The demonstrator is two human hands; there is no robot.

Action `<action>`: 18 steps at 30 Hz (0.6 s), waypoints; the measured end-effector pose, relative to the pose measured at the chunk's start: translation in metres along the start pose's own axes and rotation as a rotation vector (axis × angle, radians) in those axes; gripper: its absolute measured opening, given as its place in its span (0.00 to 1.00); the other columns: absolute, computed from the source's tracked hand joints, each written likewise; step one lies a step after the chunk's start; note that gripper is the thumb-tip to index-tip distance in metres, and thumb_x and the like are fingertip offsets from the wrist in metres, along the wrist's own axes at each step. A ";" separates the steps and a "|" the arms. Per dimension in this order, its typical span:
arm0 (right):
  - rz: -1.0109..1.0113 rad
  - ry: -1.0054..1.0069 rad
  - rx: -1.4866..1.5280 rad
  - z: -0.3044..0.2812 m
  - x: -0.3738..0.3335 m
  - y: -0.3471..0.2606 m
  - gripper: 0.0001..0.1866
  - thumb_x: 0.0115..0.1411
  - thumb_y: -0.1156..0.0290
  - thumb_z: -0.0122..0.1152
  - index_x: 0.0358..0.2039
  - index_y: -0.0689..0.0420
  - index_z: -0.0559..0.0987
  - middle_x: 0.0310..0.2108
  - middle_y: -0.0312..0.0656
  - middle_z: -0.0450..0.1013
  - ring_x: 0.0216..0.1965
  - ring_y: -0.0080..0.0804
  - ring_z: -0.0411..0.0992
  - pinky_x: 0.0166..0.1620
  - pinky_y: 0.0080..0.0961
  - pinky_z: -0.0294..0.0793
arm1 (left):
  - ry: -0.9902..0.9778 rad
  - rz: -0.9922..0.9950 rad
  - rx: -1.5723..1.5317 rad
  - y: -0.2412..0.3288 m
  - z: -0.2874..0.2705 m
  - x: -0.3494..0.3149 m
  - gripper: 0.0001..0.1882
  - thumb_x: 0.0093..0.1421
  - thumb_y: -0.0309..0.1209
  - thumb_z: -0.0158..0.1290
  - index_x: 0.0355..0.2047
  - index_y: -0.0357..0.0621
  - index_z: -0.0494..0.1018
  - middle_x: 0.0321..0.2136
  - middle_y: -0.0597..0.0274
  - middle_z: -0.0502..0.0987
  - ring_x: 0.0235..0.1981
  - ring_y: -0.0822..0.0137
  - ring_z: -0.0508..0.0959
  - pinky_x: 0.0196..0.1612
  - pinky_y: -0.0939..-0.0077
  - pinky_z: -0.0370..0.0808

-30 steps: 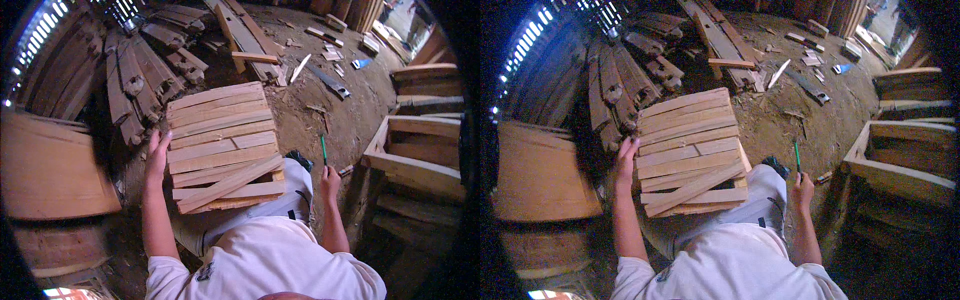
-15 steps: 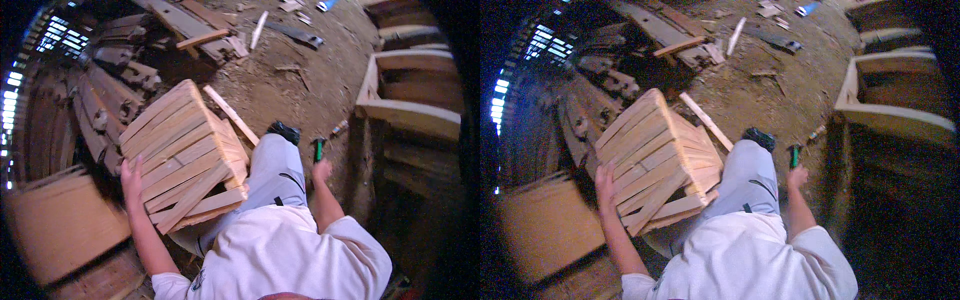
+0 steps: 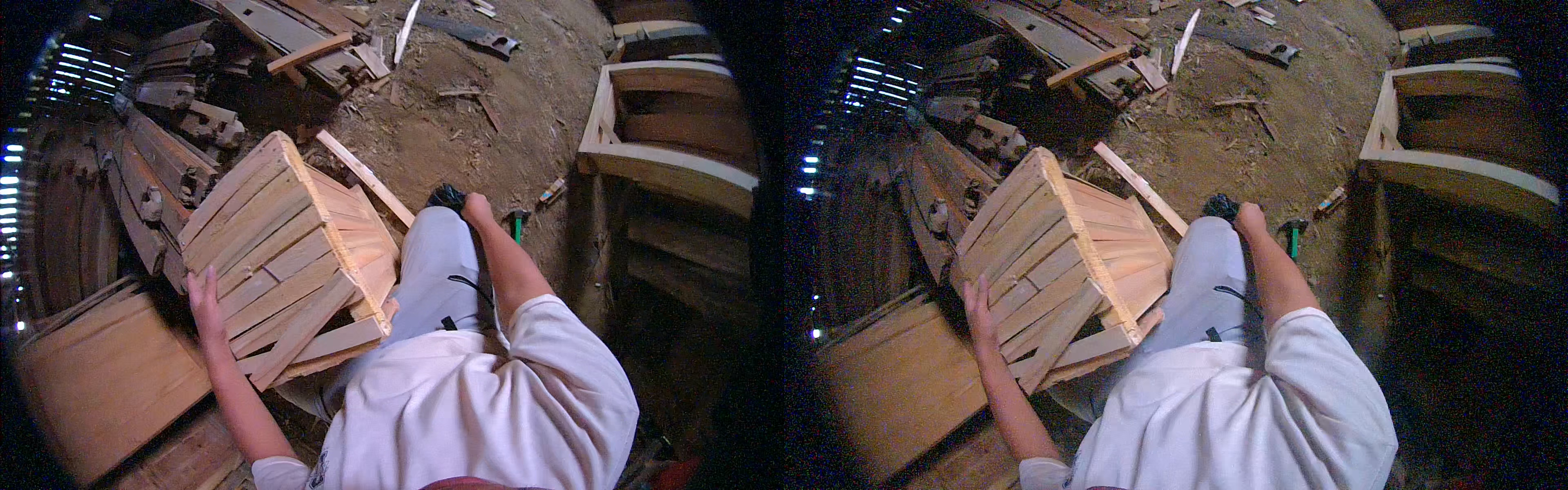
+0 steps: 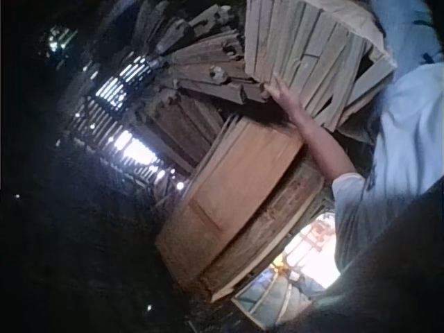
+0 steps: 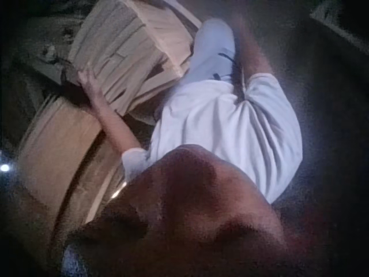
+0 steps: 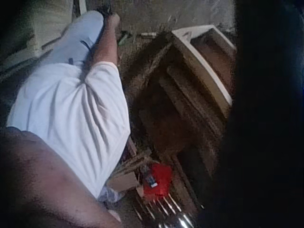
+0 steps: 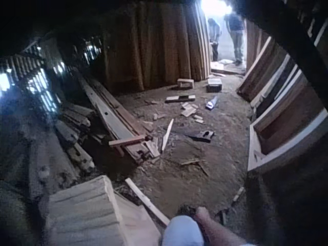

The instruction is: The person sits on the floor and uses a hammer to drive nails into a wooden crate, securing the slats together. The person repeatedly positions nails and hammers them into place while adjusting the crate's orientation.

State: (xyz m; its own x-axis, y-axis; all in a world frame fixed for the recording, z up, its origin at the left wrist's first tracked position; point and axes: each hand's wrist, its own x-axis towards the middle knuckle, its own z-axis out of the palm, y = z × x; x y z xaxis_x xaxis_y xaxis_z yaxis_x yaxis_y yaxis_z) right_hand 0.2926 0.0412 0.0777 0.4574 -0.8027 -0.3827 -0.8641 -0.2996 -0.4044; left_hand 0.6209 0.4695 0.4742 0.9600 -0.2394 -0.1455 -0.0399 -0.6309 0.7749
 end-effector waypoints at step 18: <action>-0.081 0.375 0.449 -0.064 0.047 -0.070 0.12 0.59 0.71 0.62 0.42 0.59 0.85 0.36 0.52 0.82 0.40 0.46 0.82 0.45 0.40 0.79 | 0.040 0.093 -0.005 -0.007 0.010 0.010 0.35 0.69 0.44 0.55 0.64 0.28 0.62 0.62 0.44 0.69 0.64 0.54 0.67 0.68 0.64 0.58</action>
State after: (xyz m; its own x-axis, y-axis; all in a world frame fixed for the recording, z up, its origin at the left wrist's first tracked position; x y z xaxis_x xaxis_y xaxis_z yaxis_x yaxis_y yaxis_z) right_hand 0.3609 -0.0087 0.1416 0.3419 -0.9384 -0.0493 -0.6188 -0.1854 -0.7634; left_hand 0.6284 0.4641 0.4616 0.9626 -0.2667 -0.0479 -0.1280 -0.6035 0.7870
